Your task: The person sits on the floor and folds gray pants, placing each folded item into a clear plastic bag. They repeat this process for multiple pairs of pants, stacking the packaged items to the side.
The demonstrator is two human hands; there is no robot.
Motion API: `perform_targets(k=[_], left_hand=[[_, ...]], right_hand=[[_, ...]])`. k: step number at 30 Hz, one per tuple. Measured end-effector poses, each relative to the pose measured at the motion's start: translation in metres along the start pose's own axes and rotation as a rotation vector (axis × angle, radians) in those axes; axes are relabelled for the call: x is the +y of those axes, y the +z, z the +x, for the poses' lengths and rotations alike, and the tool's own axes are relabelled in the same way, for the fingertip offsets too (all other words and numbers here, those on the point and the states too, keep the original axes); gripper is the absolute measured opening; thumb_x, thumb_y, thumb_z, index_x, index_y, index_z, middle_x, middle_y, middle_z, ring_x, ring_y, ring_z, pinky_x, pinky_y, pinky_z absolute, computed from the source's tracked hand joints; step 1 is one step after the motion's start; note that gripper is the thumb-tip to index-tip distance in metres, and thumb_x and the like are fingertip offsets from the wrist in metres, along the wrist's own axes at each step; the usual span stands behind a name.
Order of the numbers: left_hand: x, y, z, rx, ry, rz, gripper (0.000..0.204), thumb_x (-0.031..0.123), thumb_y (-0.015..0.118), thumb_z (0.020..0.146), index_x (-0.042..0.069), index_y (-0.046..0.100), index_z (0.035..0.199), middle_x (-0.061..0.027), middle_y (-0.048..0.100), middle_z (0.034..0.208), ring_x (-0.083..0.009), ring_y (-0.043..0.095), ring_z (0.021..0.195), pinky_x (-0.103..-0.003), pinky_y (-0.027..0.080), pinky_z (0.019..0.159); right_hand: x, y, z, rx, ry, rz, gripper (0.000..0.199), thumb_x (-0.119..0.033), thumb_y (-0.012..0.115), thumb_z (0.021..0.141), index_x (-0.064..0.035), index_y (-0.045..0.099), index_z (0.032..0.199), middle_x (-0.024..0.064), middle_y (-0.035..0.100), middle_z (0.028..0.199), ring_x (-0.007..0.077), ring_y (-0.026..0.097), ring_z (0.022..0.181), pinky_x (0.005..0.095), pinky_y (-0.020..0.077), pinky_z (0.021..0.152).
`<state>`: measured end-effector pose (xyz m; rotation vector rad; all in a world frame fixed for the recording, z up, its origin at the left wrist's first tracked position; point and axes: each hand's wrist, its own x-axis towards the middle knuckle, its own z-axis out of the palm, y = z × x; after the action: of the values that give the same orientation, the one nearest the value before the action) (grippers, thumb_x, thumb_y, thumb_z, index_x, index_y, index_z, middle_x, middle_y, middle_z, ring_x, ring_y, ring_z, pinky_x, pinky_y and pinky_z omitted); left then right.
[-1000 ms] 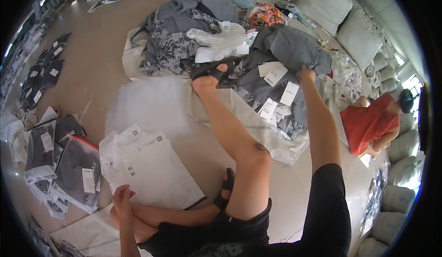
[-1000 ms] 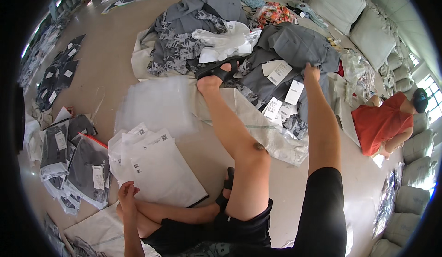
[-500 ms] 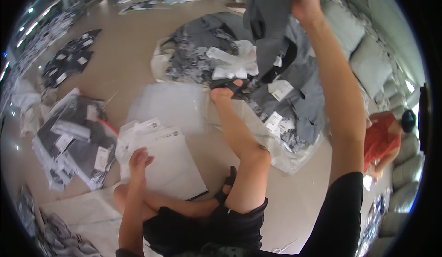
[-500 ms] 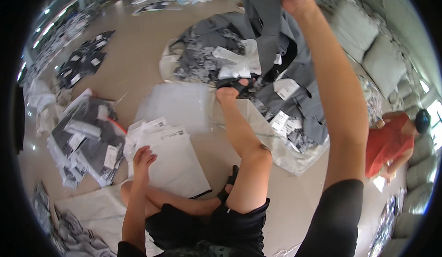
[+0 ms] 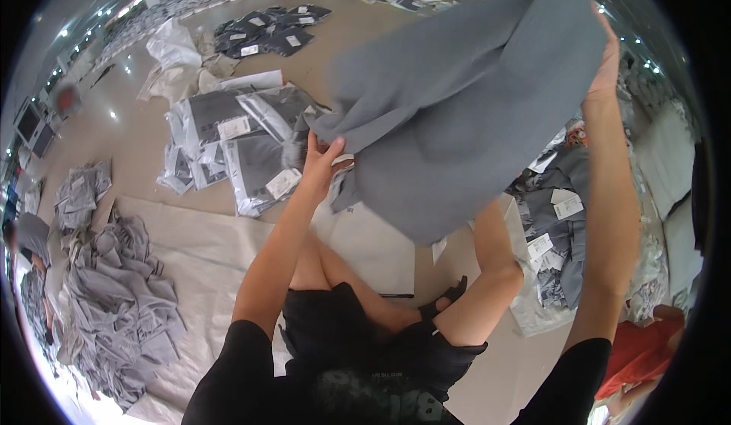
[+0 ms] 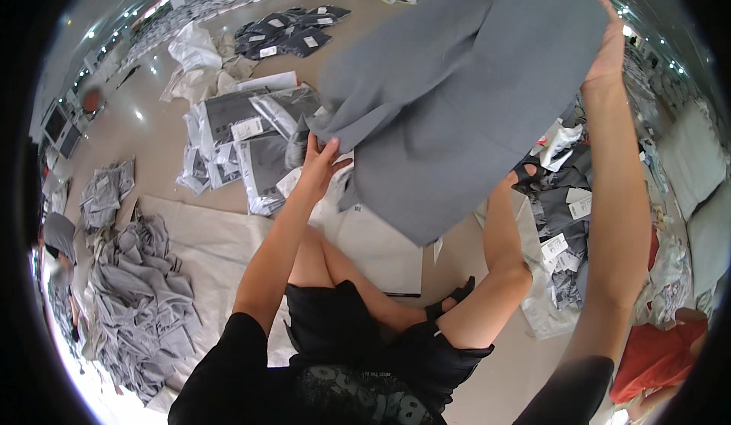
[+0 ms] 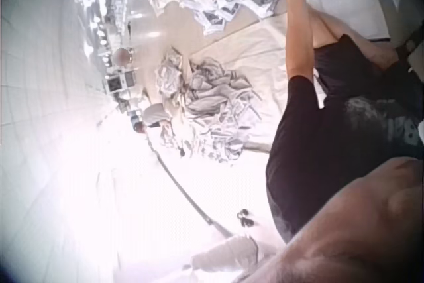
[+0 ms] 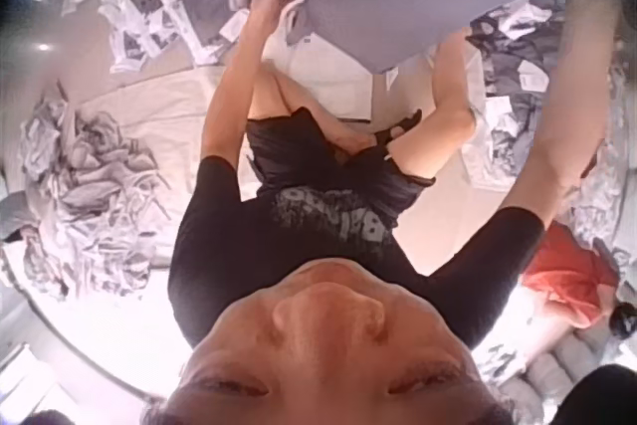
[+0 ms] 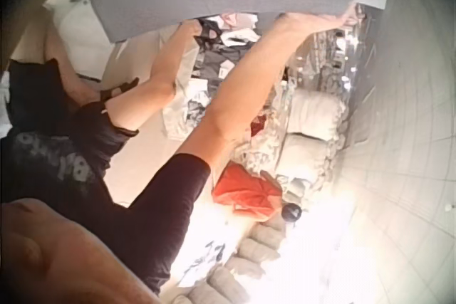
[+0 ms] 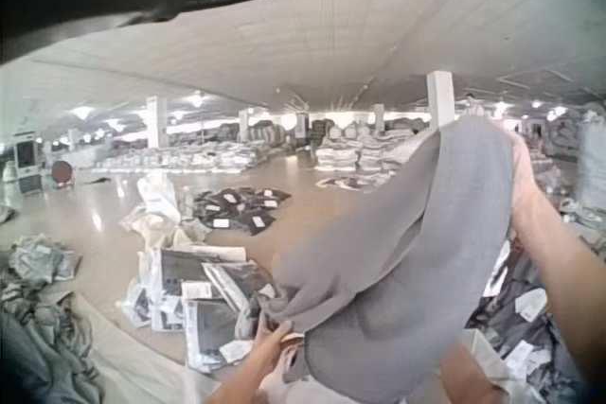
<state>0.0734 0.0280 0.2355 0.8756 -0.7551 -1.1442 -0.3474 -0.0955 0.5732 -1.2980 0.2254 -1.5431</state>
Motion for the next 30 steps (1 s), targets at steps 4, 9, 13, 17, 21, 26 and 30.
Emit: perform_targets(k=[4,9,13,17,21,26,30], left_hand=[[-0.002,-0.044,-0.030,0.141,0.147,0.301,0.014,0.001,0.069,0.096,0.005,0.065,0.108,-0.0011,0.068,0.089,-0.0097,0.065,0.077,-0.024,0.051,0.066],[-0.047,-0.038,-0.156,-0.532,0.325,0.917,0.011,0.005,0.073,0.090,0.007,0.072,0.101,-0.0061,0.075,0.093,-0.0170,0.072,0.077,-0.031,0.055,0.069],[-0.041,-0.071,-0.162,-0.286,0.221,1.288,0.014,0.016,0.077,0.086,0.008,0.075,0.098,-0.0125,0.075,0.098,-0.0304,0.073,0.090,-0.037,0.057,0.078],[-0.061,-0.109,-0.072,-0.100,0.376,1.394,0.023,0.022,0.075,0.088,0.007,0.074,0.106,-0.0155,0.073,0.104,-0.0365,0.070,0.099,-0.044,0.056,0.085],[-0.093,-0.124,-0.032,-0.139,0.314,1.733,0.035,0.031,0.077,0.088,0.007,0.073,0.113,-0.0198,0.071,0.111,-0.0410,0.069,0.101,-0.052,0.055,0.088],[-0.145,-0.120,-0.049,-0.428,0.119,1.733,0.031,0.035,0.076,0.091,0.007,0.073,0.105,-0.0179,0.074,0.095,-0.0423,0.071,0.090,-0.052,0.056,0.080],[-0.096,-0.037,-0.114,-0.777,-0.084,1.008,0.021,0.026,0.077,0.093,0.006,0.074,0.099,-0.0138,0.075,0.092,-0.0355,0.072,0.084,-0.045,0.057,0.074]], right_hand=[[0.105,-0.037,-0.024,0.312,0.418,-0.196,0.036,-0.035,0.067,0.099,-0.0077,0.070,0.122,0.0082,0.073,0.106,0.0235,0.069,0.093,0.0384,0.0562,0.086],[0.231,-0.243,-0.157,-0.016,0.554,-1.484,0.035,-0.031,0.069,0.095,-0.0110,0.073,0.124,0.0025,0.071,0.099,0.0160,0.065,0.081,0.0352,0.0526,0.071],[0.328,-0.186,-0.282,-0.094,0.911,-0.974,0.035,-0.025,0.077,0.092,-0.0057,0.074,0.122,0.0069,0.076,0.097,0.0125,0.071,0.076,0.0293,0.0554,0.075],[0.370,-0.095,-0.348,-0.059,0.701,-0.874,0.052,-0.034,0.082,0.091,-0.0013,0.069,0.129,0.0104,0.076,0.104,0.0166,0.072,0.092,0.0307,0.0566,0.080],[0.410,0.033,-0.333,0.025,0.674,-1.144,0.102,-0.076,0.073,0.081,0.0020,0.056,0.144,0.0244,0.071,0.124,0.0376,0.070,0.117,0.0442,0.0540,0.100],[0.459,0.068,-0.332,-0.277,0.815,-1.388,0.065,-0.054,0.075,0.088,0.0011,0.067,0.121,0.0273,0.071,0.118,0.0436,0.069,0.112,0.0510,0.0559,0.097],[0.450,-0.013,-0.328,-0.306,0.570,-1.124,0.028,-0.030,0.072,0.094,-0.0022,0.074,0.099,0.0203,0.075,0.100,0.0381,0.072,0.097,0.0511,0.0552,0.084]])
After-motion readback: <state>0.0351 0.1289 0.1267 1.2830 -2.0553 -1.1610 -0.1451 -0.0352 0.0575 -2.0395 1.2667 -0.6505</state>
